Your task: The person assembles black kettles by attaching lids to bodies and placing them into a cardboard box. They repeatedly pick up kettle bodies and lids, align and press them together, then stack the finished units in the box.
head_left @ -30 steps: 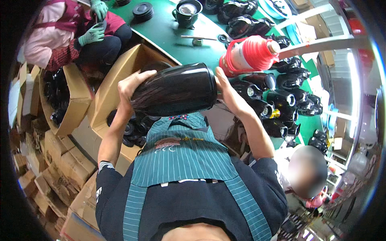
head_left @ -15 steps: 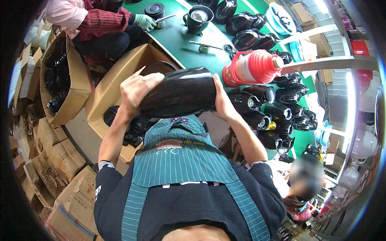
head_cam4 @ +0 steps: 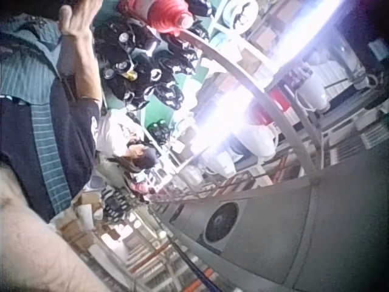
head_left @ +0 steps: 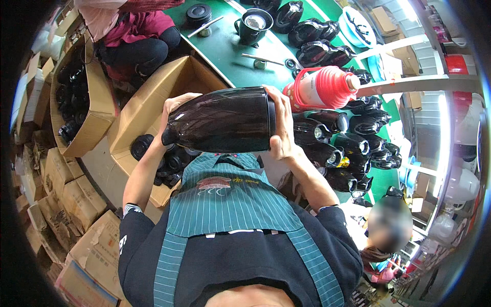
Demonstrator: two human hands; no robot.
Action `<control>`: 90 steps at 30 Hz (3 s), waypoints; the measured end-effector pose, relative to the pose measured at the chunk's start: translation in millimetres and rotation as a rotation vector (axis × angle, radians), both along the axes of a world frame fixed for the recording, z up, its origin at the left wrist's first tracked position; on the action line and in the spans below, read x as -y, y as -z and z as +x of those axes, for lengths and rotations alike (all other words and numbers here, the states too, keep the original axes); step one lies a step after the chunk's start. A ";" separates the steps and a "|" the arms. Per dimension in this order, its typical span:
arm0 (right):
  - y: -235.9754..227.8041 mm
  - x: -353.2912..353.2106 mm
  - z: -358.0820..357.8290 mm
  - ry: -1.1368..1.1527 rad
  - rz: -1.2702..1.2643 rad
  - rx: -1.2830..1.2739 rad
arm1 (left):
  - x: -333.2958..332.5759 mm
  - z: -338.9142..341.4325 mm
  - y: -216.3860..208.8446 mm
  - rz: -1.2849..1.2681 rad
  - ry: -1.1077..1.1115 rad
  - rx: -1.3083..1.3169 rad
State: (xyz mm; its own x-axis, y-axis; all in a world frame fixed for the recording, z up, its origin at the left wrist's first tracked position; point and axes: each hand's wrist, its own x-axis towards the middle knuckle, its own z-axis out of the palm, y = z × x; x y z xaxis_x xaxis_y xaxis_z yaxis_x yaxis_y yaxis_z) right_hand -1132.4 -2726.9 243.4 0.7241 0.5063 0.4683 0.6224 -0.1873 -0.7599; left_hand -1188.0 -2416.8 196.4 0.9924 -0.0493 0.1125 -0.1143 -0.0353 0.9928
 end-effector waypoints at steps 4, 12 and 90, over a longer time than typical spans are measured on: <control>12.1 -7.8 -5.4 0.174 0.258 -1.106 | 1.0 8.9 -40.1 0.769 -0.078 0.759; -16.3 6.5 3.4 0.063 -0.227 -0.491 | 5.7 5.8 8.7 0.101 -0.156 0.053; -42.5 -77.8 247.6 0.290 0.048 -0.014 | 58.8 195.0 110.4 -1.101 -0.323 -0.456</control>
State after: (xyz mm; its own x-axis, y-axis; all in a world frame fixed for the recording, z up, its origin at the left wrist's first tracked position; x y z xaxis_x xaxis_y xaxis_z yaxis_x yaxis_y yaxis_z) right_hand -884.7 -2649.1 285.9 0.8421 0.2548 0.4754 0.5373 -0.3195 -0.7805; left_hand -993.0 -2475.6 86.0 0.9011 0.1069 -0.4203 0.1089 0.8824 0.4577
